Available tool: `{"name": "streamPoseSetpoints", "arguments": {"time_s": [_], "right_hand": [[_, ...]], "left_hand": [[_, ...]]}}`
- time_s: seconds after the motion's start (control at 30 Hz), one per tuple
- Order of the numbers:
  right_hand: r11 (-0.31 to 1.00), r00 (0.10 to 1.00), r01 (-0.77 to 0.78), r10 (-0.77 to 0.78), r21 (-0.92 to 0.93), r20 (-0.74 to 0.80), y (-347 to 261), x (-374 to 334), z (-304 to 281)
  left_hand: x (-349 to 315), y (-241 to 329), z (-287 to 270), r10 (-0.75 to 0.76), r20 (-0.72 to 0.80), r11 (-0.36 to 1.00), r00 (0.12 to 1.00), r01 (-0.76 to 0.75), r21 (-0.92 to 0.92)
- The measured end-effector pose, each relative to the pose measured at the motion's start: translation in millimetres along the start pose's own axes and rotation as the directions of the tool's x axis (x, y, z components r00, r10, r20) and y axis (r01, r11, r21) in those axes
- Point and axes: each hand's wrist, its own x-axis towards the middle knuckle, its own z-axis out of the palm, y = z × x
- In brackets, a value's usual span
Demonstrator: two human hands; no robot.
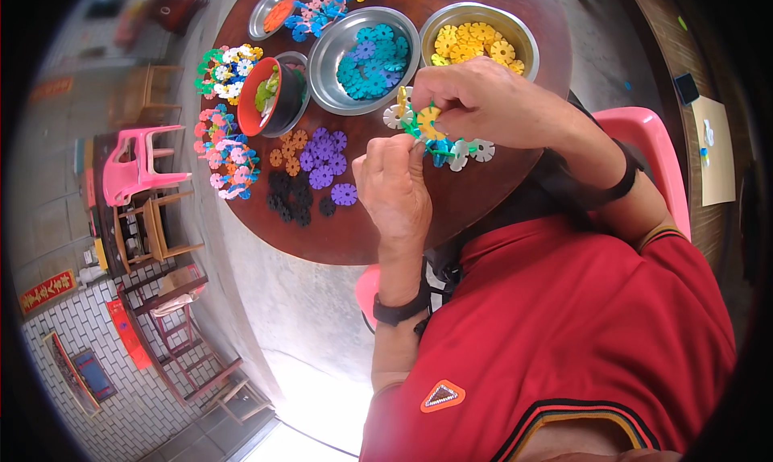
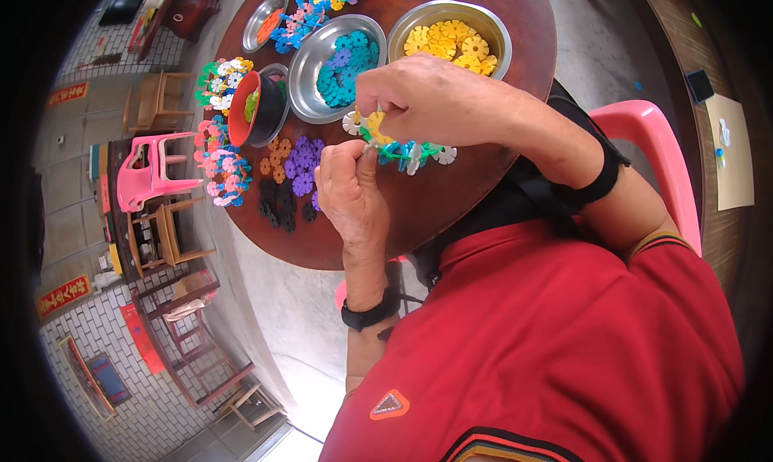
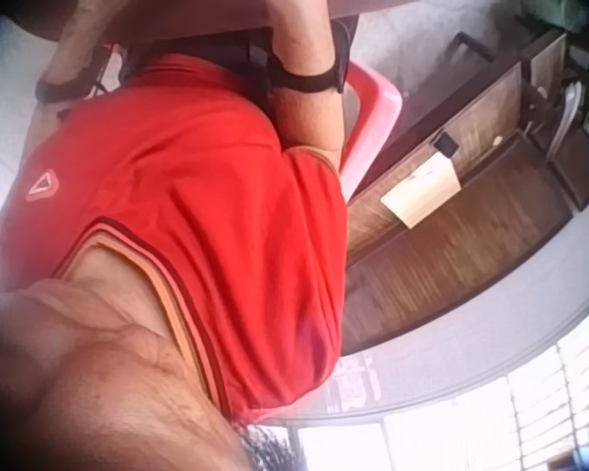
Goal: Assemble a colorful structure using snowflake-shaped interlocking blocks.
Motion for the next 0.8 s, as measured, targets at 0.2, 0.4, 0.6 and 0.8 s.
{"name": "streamPoseSetpoints", "arguments": {"time_s": [0.2,0.4,0.6,0.8], "right_hand": [[0.963,0.981,-0.17,0.146,0.21,0.128,-5.3,-0.2,-6.1],[0.951,0.98,-0.156,0.115,0.266,0.163,1.4,-2.4,-4.8],[0.943,0.974,-0.196,0.154,0.269,0.169,-1.0,-2.0,-1.1],[0.951,0.973,-0.193,0.154,0.242,0.171,-3.1,-1.0,1.8]], "left_hand": [[-0.9,-2.0,-0.8,0.058,0.028,0.998,0.998,-0.058,-0.024],[-0.3,1.7,2.2,0.095,-0.013,0.995,0.995,-0.096,-0.028],[-1.8,1.1,6.3,0.114,-0.052,0.992,0.992,-0.116,-0.041],[-1.9,-0.1,6.3,0.098,-0.062,0.994,0.993,-0.102,-0.051]]}}
